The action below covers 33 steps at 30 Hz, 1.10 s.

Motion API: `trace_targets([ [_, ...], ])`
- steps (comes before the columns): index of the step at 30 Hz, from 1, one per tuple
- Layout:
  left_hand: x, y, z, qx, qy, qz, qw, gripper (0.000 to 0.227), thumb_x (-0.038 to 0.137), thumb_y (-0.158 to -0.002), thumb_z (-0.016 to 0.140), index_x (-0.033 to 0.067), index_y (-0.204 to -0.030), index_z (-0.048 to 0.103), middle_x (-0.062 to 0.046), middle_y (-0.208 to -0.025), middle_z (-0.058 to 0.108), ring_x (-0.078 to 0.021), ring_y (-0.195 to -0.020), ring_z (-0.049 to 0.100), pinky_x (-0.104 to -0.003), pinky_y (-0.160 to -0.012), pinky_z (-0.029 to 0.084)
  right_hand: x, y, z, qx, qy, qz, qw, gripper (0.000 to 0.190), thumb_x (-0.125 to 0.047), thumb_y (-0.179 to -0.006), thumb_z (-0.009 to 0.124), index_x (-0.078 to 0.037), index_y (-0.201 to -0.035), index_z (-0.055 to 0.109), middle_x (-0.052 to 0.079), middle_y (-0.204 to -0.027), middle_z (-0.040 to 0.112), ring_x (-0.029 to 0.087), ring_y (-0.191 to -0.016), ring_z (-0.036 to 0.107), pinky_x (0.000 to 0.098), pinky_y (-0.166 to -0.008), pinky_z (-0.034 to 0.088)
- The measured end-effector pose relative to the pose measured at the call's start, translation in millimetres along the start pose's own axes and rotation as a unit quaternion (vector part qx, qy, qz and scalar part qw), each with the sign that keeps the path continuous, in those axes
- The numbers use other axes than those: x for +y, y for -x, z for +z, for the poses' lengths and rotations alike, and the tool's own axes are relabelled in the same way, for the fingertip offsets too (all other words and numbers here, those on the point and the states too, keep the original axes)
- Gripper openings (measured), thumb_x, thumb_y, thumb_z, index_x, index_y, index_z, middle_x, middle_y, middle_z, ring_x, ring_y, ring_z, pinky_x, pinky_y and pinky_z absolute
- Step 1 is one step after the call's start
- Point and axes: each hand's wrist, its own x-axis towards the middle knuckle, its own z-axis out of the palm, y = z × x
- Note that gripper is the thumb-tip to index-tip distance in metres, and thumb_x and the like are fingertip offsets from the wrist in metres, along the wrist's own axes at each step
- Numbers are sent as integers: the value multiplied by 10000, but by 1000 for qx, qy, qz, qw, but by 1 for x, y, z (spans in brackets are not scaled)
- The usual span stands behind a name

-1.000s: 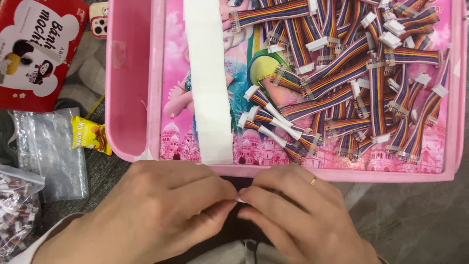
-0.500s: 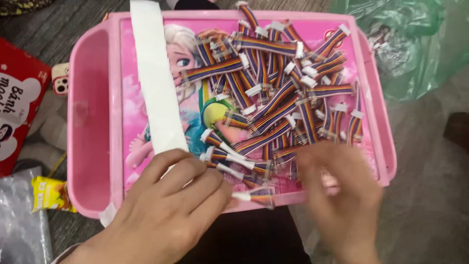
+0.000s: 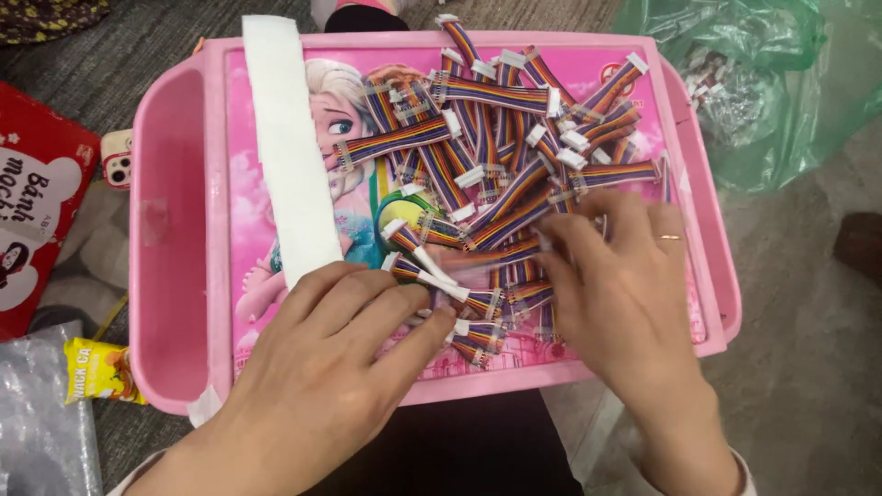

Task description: Wrapping white adhesive tape around small multi-colored ribbon cables

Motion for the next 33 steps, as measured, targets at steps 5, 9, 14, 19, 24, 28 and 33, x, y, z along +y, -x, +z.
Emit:
trace_targets([
  [5,-1,2,-4,10,44,-39,998,193,139,-771,633,71,-951,629,-35,-958,599,-235,-933,545,-393,-865,396,-1,-2,-9,6,-16,-30,999,95,-25,-816,677,-32,-908,658,107,-1058,614,312,-997,495,404,-874,378],
  [9,0,-3,-9,36,65,-51,996,145,104,-765,652,69,-906,651,-33,-903,616,-209,-805,553,-349,-780,413,-1,-2,-8,-6,5,-37,999,267,-84,-800,675,-52,-1060,622,59,-980,623,256,-914,542,389,-862,364],
  [14,0,-2,-10,42,65,-53,996,157,108,-776,652,66,-927,654,-26,-900,627,-206,-744,559,-331,-726,420,3,-5,-3,-31,45,-44,997,210,-161,-811,683,-109,-1014,677,57,-1081,574,269,-944,494,404,-819,378],
  [19,-1,0,-10,31,78,-78,993,89,139,-788,666,89,-862,662,5,-835,614,-189,-714,565,-311,-695,427,2,-6,-15,-46,-68,-5,997,254,-23,-748,699,-37,-993,634,40,-826,622,181,-692,540,377,-922,351],
  [24,4,-8,-12,55,138,-92,985,190,79,-787,655,57,-976,640,-43,-968,629,-199,-808,604,-307,-677,465,-14,5,-31,71,-164,4,984,278,165,-797,729,105,-1034,597,178,-975,615,285,-909,544,393,-936,405],
  [28,9,-20,-25,70,245,-127,959,491,34,-762,685,6,-1211,490,-134,-1134,656,-169,-779,674,-262,-614,524,-36,6,-43,102,-251,-50,961,251,192,-761,722,130,-913,532,198,-882,612,295,-865,601,437,-927,528],
  [33,13,-10,-32,84,348,-182,916,425,-59,-729,617,23,-1143,571,-39,-839,714,-86,-623,667,-186,-539,522,-76,15,-35,67,-493,76,864,267,101,-674,692,47,-890,545,140,-841,651,170,-716,660,313,-803,583],
])
